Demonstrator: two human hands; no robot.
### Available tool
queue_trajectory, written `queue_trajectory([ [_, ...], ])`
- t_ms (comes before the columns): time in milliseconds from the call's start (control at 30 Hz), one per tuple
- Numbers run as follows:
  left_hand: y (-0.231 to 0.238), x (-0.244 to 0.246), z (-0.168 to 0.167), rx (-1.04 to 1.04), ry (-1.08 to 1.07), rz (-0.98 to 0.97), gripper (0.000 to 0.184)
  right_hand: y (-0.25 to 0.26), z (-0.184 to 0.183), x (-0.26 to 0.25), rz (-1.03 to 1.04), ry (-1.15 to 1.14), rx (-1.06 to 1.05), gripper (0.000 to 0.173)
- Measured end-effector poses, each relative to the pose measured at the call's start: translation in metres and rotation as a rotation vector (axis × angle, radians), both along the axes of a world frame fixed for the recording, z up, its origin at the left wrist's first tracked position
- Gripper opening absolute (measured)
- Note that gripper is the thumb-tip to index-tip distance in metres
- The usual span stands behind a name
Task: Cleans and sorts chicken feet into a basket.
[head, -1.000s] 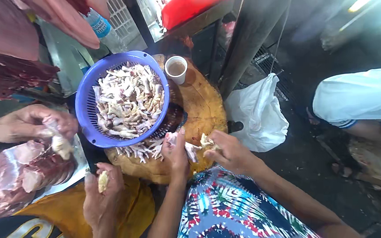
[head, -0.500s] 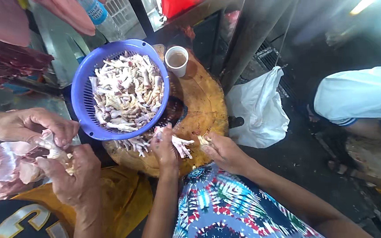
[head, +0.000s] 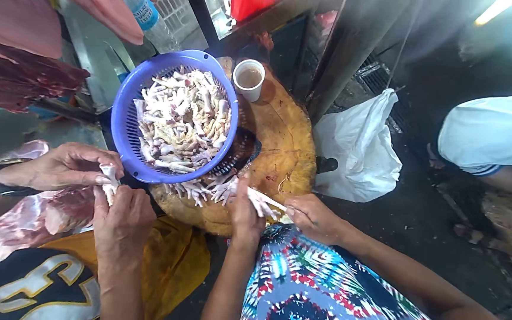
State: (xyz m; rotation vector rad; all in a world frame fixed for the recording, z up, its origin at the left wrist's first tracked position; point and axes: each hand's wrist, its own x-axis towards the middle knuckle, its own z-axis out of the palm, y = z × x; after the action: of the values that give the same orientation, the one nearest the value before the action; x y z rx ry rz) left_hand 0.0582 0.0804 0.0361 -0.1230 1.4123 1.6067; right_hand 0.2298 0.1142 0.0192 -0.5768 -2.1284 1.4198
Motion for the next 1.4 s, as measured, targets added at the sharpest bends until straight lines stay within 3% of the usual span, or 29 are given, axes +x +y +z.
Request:
queue_trajectory([
  [167, 0.007, -0.032, -0.007, 0.039, -0.068, 0.154, 0.037, 0.001, 0.000, 0.005, -0.099, 0.013, -0.033, 0.034],
  [333, 0.003, -0.041, 0.004, 0.068, -0.342, 0.223, 0.074, 0.012, -0.001, 0.001, -0.233, -0.001, -0.235, 0.039],
  [400, -0.007, -0.041, 0.009, 0.023, -0.370, 0.122, 0.070, 0.013, -0.007, 0.003, -0.260, 0.096, -0.380, 0.041],
  [500, -0.023, -0.034, 0.032, 0.110, -0.476, -0.184, 0.047, 0.012, -0.015, 0.003, -0.301, 0.293, -0.680, 0.038],
  [533, -0.022, -0.033, 0.041, 0.190, -0.397, -0.281, 0.036, 0.013, -0.014, 0.003, -0.302, 0.344, -0.778, 0.038],
  [600, -0.011, -0.041, 0.057, 0.237, 0.128, -0.400, 0.011, 0.016, -0.008, 0.004, -0.285, 0.415, -0.956, 0.036],
  [633, -0.002, -0.053, 0.062, 0.158, 0.495, -0.444, 0.009, 0.017, -0.006, 0.006, -0.268, 0.434, -1.027, 0.033],
  [700, 0.021, -0.087, 0.070, -0.229, 1.195, -0.589, 0.026, 0.016, -0.004, 0.007, -0.237, 0.462, -1.115, 0.024],
  [733, 0.034, -0.103, 0.071, -0.434, 1.399, -0.656, 0.031, 0.016, -0.003, 0.007, -0.202, 0.470, -1.144, 0.018],
  [800, 0.056, -0.126, 0.064, -0.751, 1.494, -0.747, 0.034, 0.014, -0.005, 0.008, -0.095, 0.499, -1.176, 0.008],
  [867, 0.067, -0.137, 0.056, -0.860, 1.490, -0.779, 0.034, 0.014, -0.006, 0.007, -0.044, 0.500, -1.157, 0.005],
  [1033, 0.068, -0.140, 0.038, -0.598, 1.724, -0.855, 0.024, 0.017, -0.007, 0.006, -0.076, 0.405, -1.132, 0.007],
  [1133, 0.075, -0.155, 0.039, -0.562, 1.698, -1.002, 0.019, 0.017, -0.008, 0.004, -0.109, 0.335, -1.142, 0.007],
  [1200, 0.071, -0.164, 0.039, -0.393, 1.687, -0.897, 0.021, 0.017, -0.008, 0.003, -0.112, 0.314, -1.128, 0.006],
  [1267, 0.057, -0.161, 0.042, -0.129, 1.616, -0.664, 0.021, 0.017, -0.008, 0.005, -0.092, 0.302, -1.068, 0.005],
  [1333, 0.042, -0.142, 0.056, 0.086, 1.410, -0.470, 0.023, 0.018, -0.004, 0.008, -0.087, 0.241, -0.925, 0.005],
  [1400, 0.026, -0.115, 0.068, 0.271, 1.168, -0.382, 0.020, 0.018, 0.006, 0.008, -0.119, 0.125, -0.705, 0.015],
])
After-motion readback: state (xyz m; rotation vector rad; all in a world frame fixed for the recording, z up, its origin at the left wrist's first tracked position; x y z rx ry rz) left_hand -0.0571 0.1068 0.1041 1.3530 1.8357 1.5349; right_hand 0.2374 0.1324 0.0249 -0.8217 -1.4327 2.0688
